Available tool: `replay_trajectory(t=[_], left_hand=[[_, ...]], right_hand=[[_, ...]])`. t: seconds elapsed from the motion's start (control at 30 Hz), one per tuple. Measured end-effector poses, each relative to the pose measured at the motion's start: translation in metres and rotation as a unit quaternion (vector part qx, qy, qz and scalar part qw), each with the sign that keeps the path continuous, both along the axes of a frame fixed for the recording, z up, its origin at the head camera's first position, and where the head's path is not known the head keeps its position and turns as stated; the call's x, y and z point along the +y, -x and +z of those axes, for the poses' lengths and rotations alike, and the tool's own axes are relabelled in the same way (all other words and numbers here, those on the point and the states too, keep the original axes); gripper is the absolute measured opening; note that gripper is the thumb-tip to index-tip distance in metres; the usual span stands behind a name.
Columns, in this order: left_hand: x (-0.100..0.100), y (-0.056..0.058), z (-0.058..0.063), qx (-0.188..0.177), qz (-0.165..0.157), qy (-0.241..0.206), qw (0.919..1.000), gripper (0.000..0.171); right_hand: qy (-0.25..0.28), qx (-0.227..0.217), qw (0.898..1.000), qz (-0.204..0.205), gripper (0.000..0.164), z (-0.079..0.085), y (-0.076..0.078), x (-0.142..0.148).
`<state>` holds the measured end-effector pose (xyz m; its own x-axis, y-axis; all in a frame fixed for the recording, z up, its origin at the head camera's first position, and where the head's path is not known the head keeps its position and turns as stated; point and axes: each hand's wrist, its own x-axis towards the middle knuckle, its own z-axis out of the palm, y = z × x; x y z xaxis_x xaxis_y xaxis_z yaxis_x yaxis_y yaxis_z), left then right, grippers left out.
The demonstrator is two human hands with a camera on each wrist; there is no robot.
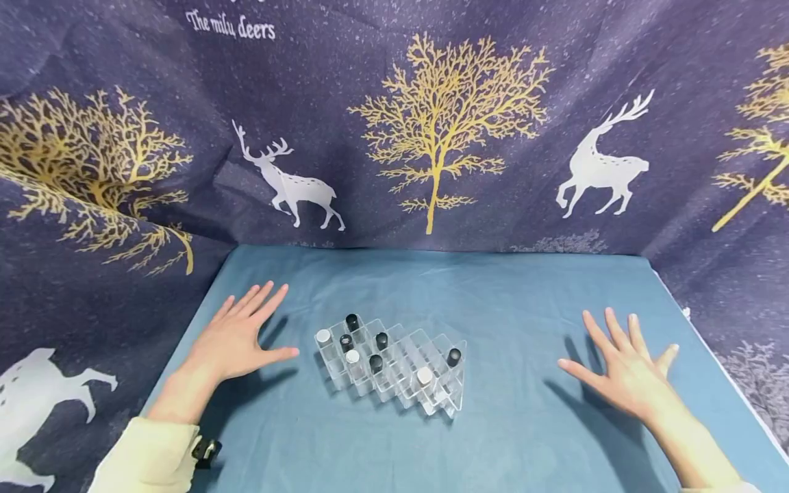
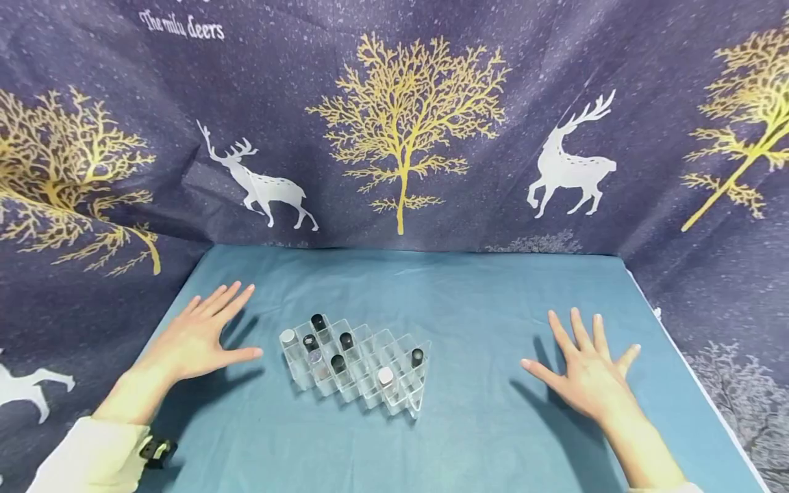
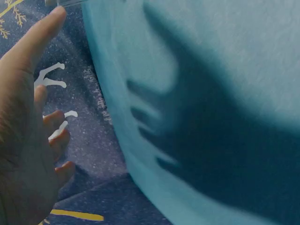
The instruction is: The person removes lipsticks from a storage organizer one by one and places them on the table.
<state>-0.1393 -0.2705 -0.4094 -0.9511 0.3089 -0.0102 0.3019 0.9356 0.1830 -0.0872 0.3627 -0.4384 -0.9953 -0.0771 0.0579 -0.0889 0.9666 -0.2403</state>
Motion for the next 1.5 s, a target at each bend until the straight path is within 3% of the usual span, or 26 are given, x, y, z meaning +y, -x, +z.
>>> replay_trajectory(t=[0.33, 0.6, 0.83, 1.03, 1.5], left_hand=[[0.006, 0.010, 0.014, -0.009, -0.063, 0.002, 0.9980, 0.130], [0.013, 0.013, 0.014, -0.015, -0.110, -0.025, 0.9936, 0.134], [0.024, 0.012, 0.012, -0.046, -0.121, -0.048, 0.9904, 0.136], [0.036, 0.007, 0.007, -0.051, -0.136, -0.068, 0.9871, 0.135], [0.052, 0.000, -0.021, -0.068, -0.115, -0.114, 0.9845, 0.130]], right_hand=[[-0.003, 0.003, 1.000, 0.013, 0.105, 0.007, 0.002, 0.000], [-0.011, 0.002, 1.000, 0.023, 0.106, 0.011, 0.002, -0.004], [-0.016, 0.000, 0.999, 0.033, 0.106, 0.012, 0.000, -0.013], [-0.024, 0.000, 0.999, 0.040, 0.106, 0.013, -0.001, -0.018], [-0.023, -0.006, 0.998, 0.058, 0.107, 0.013, -0.008, -0.035]])
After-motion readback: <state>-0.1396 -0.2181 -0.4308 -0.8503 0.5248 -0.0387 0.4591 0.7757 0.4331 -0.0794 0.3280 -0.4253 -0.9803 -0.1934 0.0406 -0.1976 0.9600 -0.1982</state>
